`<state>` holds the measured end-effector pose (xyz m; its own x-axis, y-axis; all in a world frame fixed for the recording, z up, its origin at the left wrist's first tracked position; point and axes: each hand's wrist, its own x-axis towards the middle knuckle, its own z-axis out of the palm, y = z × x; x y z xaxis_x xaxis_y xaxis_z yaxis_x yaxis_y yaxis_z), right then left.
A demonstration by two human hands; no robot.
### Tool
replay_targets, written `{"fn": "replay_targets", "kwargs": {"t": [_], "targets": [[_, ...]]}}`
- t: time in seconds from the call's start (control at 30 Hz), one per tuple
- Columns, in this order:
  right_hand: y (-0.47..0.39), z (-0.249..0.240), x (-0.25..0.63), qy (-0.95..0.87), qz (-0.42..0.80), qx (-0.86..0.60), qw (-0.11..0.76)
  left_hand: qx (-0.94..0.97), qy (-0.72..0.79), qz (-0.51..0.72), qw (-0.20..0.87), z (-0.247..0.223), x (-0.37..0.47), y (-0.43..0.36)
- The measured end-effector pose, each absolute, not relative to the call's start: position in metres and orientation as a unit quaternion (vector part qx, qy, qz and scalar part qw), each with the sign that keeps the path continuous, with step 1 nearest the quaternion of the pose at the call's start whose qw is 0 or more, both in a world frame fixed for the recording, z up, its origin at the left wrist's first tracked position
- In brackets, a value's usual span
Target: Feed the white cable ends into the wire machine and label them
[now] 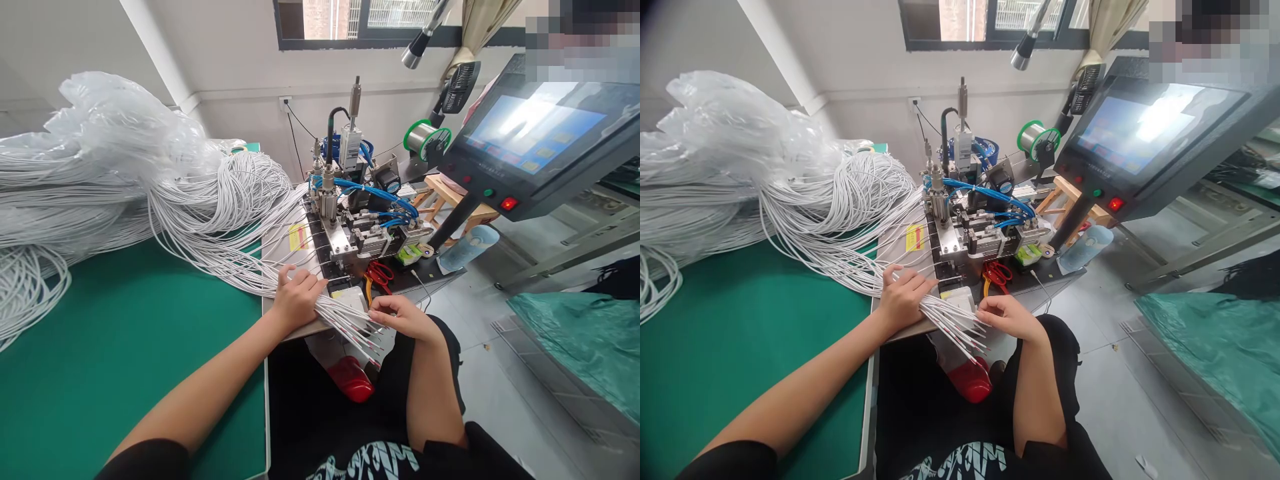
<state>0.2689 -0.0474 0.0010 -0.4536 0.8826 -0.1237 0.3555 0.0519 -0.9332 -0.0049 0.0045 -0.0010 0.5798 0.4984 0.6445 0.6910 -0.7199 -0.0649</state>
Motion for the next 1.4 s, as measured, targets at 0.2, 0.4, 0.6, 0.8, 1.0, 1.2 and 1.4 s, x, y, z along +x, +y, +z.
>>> {"fn": "replay_targets", "kwargs": {"t": [0.2, 0.4, 0.6, 0.8, 1.0, 1.2, 1.4], "targets": [[-0.048, 0.001, 0.27, -0.67, 0.499, -0.474, 0.277, -0.875, -0.344, -0.308, 0.146, 0.0, -0.004, 0.007], [-0.043, 0.003, 0.266, -0.634, 0.448, -0.519, 0.358, -0.874, -0.32, -0.331, 0.153, 0.001, -0.005, 0.006], [-0.028, 0.007, 0.259, -0.643, 0.414, -0.504, 0.401, -0.919, -0.196, -0.303, 0.161, 0.006, -0.011, 0.006], [-0.018, 0.005, 0.258, -0.653, 0.433, -0.485, 0.388, -0.904, -0.204, -0.338, 0.163, 0.009, -0.01, 0.005], [-0.014, 0.005, 0.257, -0.657, 0.442, -0.485, 0.372, -0.889, -0.241, -0.35, 0.172, 0.009, -0.008, 0.002], [-0.011, 0.004, 0.25, -0.626, 0.44, -0.504, 0.401, -0.899, -0.254, -0.317, 0.162, 0.008, -0.006, 0.003], [-0.004, -0.006, 0.227, -0.576, 0.418, -0.498, 0.496, -0.916, -0.221, -0.293, 0.164, 0.007, -0.007, 0.006]]}}
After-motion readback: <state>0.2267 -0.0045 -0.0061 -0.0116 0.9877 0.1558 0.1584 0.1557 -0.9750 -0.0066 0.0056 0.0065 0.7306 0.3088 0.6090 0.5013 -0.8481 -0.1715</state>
